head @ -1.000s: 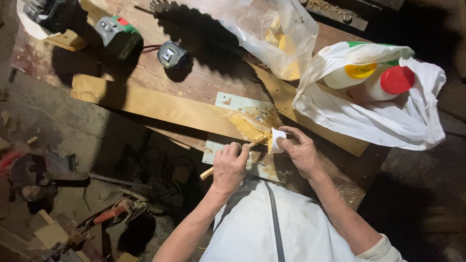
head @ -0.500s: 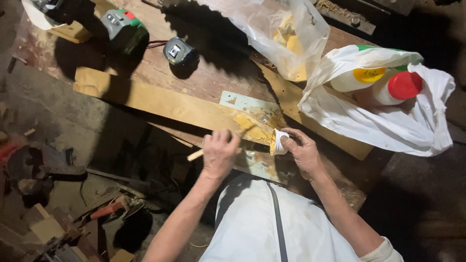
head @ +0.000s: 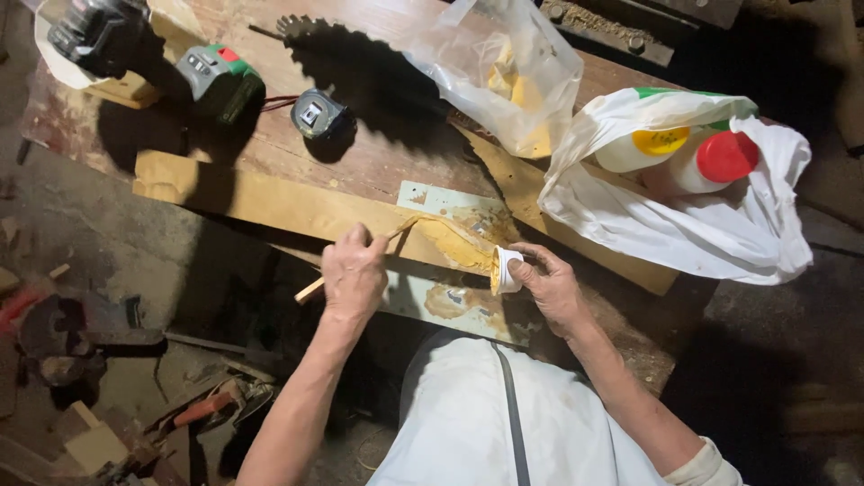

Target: Applying yellow wood filler to a wooden board using a small wooden stick as a spreader

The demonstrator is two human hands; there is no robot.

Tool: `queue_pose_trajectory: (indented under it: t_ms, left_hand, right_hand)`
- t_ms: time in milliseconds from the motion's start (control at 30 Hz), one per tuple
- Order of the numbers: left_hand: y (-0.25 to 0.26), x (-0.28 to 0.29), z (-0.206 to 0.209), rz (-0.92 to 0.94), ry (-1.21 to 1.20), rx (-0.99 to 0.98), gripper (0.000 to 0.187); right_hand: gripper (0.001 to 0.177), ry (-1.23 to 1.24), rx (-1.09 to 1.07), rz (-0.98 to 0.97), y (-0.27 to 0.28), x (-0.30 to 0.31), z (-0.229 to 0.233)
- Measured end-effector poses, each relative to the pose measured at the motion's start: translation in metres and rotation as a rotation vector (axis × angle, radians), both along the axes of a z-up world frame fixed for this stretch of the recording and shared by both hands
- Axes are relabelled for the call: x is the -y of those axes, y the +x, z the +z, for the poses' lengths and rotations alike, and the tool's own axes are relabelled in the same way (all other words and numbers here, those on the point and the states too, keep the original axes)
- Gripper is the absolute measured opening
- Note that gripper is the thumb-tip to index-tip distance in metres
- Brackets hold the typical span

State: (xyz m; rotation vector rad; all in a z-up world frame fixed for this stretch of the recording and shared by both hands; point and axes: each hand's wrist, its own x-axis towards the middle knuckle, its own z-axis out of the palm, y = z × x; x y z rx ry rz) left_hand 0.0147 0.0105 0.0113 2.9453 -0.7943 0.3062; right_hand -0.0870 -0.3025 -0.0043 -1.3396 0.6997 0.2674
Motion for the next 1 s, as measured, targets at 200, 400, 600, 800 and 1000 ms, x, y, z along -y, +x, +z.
queue_pose_trajectory:
  t_ms: [200, 400, 600, 800, 1000]
  left_hand:
    - [0.001, 0.012, -0.005, -0.012, -0.018, -0.033, 0.014]
    - [0.001, 0.005, 0.053, 0.06, 0.036, -0.161, 0.011]
    - [-0.014, 0.07, 0.008, 0.04, -0.046, -0.47, 0.014]
    - [0.013, 0.025, -0.002, 0.185, 0.057, -0.389, 0.008]
    - [0.025, 0.006, 0.004, 0.374, 0.086, -0.552, 0.009]
  right_hand:
    - [0.045, 0.039, 0.001, 0.012, 0.005, -0.001, 0.004]
    - [0.044, -0.022, 0.003, 0.021, 0.004, 0.003, 0.009]
    - [0.046, 0.009, 0.018, 0.036, 0.011, -0.009, 0.028]
    - [0.045, -0.013, 0.009, 0.032, 0.009, -0.004, 0.024]
    - [0.046, 0.045, 0.014, 0.029, 0.012, -0.007, 0.028]
